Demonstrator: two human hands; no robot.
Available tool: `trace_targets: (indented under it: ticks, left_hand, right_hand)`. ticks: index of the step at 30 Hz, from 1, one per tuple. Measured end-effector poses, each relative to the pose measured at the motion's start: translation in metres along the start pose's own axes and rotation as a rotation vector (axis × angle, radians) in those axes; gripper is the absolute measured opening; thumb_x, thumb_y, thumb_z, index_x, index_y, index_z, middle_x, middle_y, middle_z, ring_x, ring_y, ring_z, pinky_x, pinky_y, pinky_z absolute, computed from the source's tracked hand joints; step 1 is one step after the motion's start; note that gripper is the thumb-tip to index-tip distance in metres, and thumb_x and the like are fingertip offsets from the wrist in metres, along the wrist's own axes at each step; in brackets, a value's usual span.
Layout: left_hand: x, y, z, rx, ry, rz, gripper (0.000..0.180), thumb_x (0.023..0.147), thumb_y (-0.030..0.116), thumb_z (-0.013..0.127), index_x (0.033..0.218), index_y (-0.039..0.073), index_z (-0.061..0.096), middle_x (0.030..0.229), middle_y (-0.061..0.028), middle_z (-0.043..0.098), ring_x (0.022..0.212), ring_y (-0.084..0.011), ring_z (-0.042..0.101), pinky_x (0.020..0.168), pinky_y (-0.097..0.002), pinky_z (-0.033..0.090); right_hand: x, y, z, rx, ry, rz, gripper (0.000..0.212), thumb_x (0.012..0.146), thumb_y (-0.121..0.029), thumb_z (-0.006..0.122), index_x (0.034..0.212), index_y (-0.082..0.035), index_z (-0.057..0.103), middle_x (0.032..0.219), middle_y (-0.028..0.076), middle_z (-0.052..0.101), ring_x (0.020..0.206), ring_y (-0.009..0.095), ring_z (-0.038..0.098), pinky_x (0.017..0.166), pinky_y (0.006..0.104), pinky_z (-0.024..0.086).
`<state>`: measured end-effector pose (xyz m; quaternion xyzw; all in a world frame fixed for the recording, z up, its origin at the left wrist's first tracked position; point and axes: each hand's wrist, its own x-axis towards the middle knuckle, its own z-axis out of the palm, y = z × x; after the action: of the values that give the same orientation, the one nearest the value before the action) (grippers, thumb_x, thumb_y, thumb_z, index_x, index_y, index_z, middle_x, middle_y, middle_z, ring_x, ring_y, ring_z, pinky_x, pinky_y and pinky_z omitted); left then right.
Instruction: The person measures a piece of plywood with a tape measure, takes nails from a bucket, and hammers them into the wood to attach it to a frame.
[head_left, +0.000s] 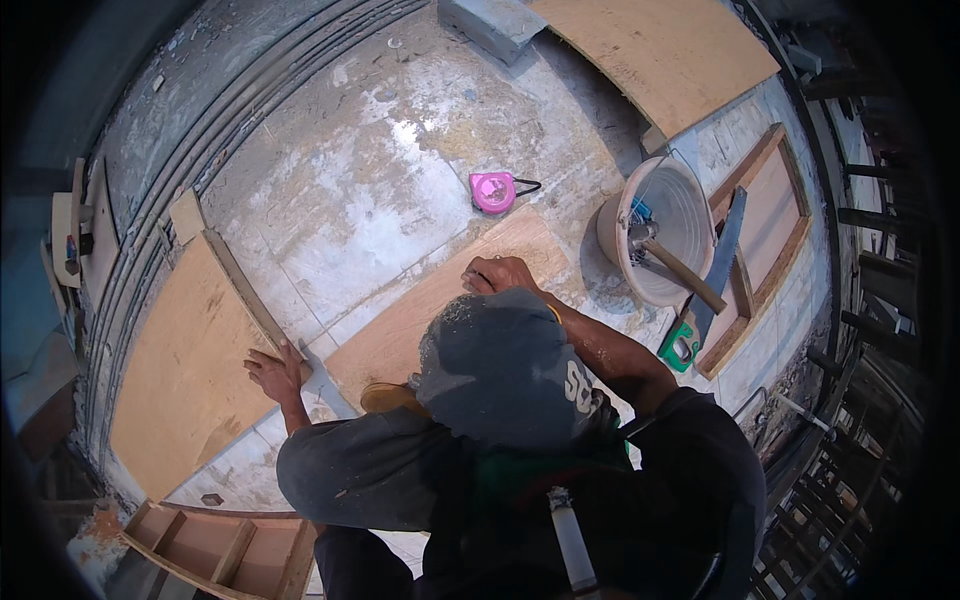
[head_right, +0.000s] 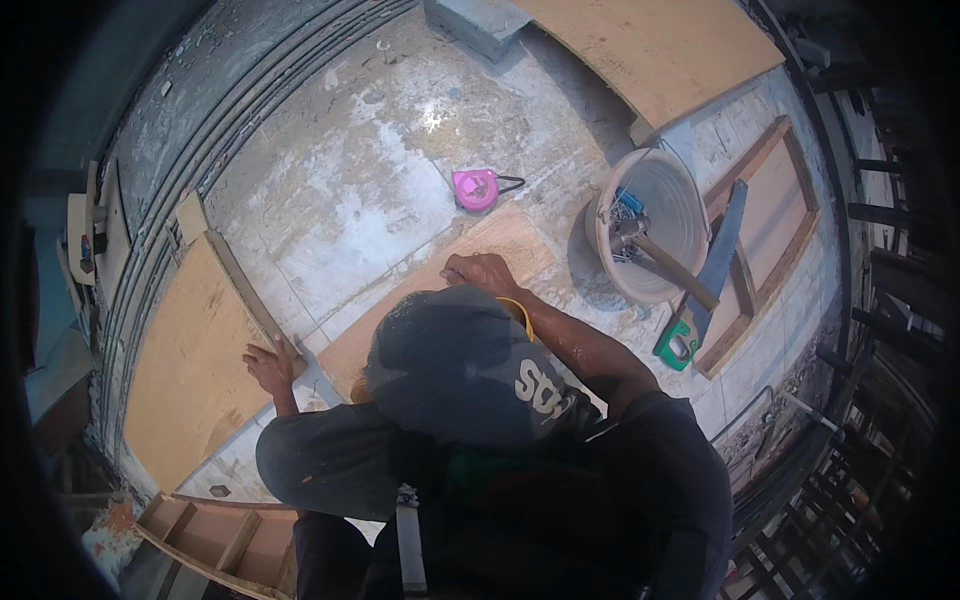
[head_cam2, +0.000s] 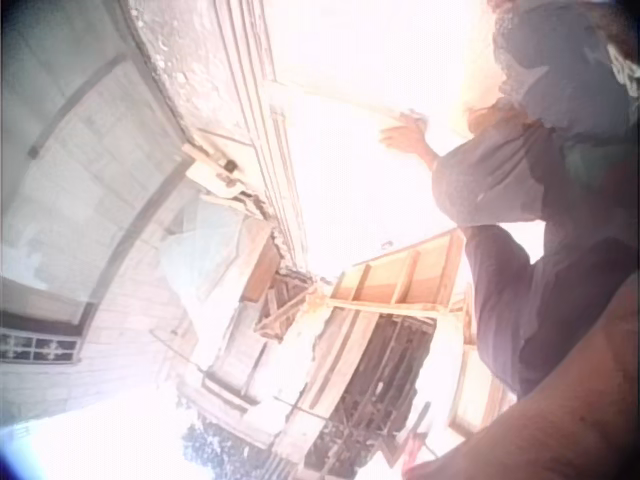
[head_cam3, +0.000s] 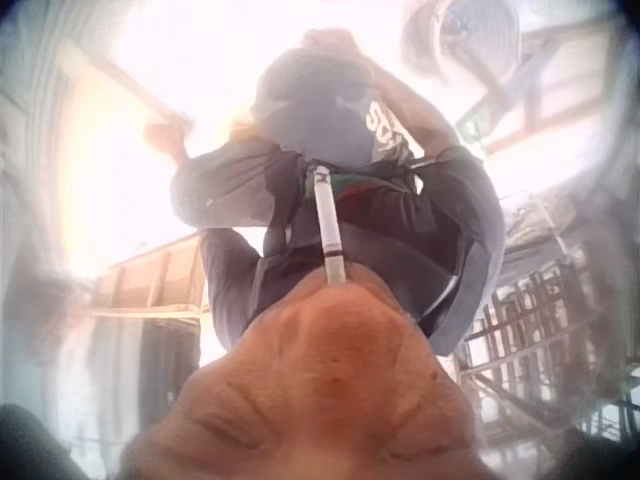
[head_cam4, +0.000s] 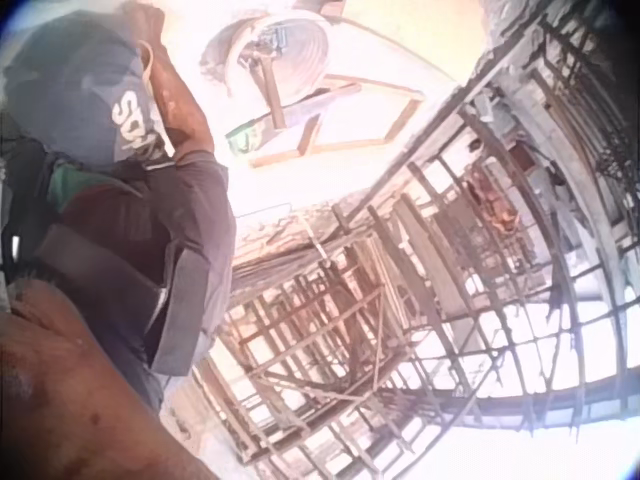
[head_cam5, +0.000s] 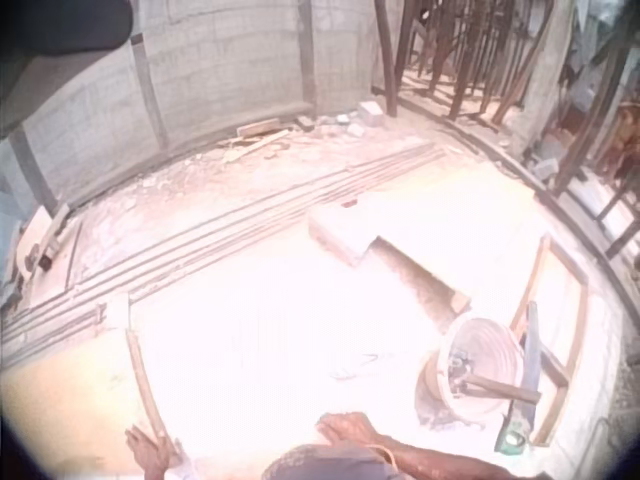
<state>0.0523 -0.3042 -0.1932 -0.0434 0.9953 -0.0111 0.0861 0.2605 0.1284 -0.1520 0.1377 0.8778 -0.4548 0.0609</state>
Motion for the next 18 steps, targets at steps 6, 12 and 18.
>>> trace_targets:
  ticks: [6, 12, 18]
  left_hand:
    - [0.005, -0.019, -0.007, 0.078, -0.004, 0.096, 0.098, 0.087, 0.068, 0.05, 0.147, -0.007, 0.029, 0.146, -0.0399, 0.028, 0.133, -0.0517, 0.035, 0.108, -0.0518, 0.035]
    - [0.013, -0.033, 0.0, 0.061, 0.004, 0.155, 0.096, 0.087, 0.067, 0.051, 0.143, -0.011, 0.034, 0.139, -0.0424, 0.035, 0.126, -0.0529, 0.043, 0.104, -0.05, 0.039]
    - [0.017, -0.026, -0.01, 0.04, -0.066, 0.185, 0.097, 0.088, 0.066, 0.052, 0.142, -0.012, 0.033, 0.139, -0.0433, 0.033, 0.128, -0.053, 0.041, 0.105, -0.0503, 0.037]
  right_hand:
    - [-0.042, -0.014, -0.033, 0.014, 0.571, -0.107, 0.011, 0.088, -0.012, 0.067, 0.092, -0.002, 0.066, 0.076, 0.012, 0.065, 0.067, 0.031, 0.065, 0.062, 0.0385, 0.05]
    - [-0.098, -0.005, -0.162, -0.437, 0.846, 0.136, 0.009, 0.087, -0.013, 0.064, 0.09, -0.005, 0.066, 0.082, 0.016, 0.065, 0.074, 0.034, 0.066, 0.065, 0.0432, 0.051]
    - [-0.118, 0.127, -0.22, -0.64, 0.285, 0.483, 0.014, 0.08, -0.011, 0.062, 0.09, -0.005, 0.07, 0.09, 0.02, 0.067, 0.085, 0.04, 0.066, 0.072, 0.0478, 0.053]
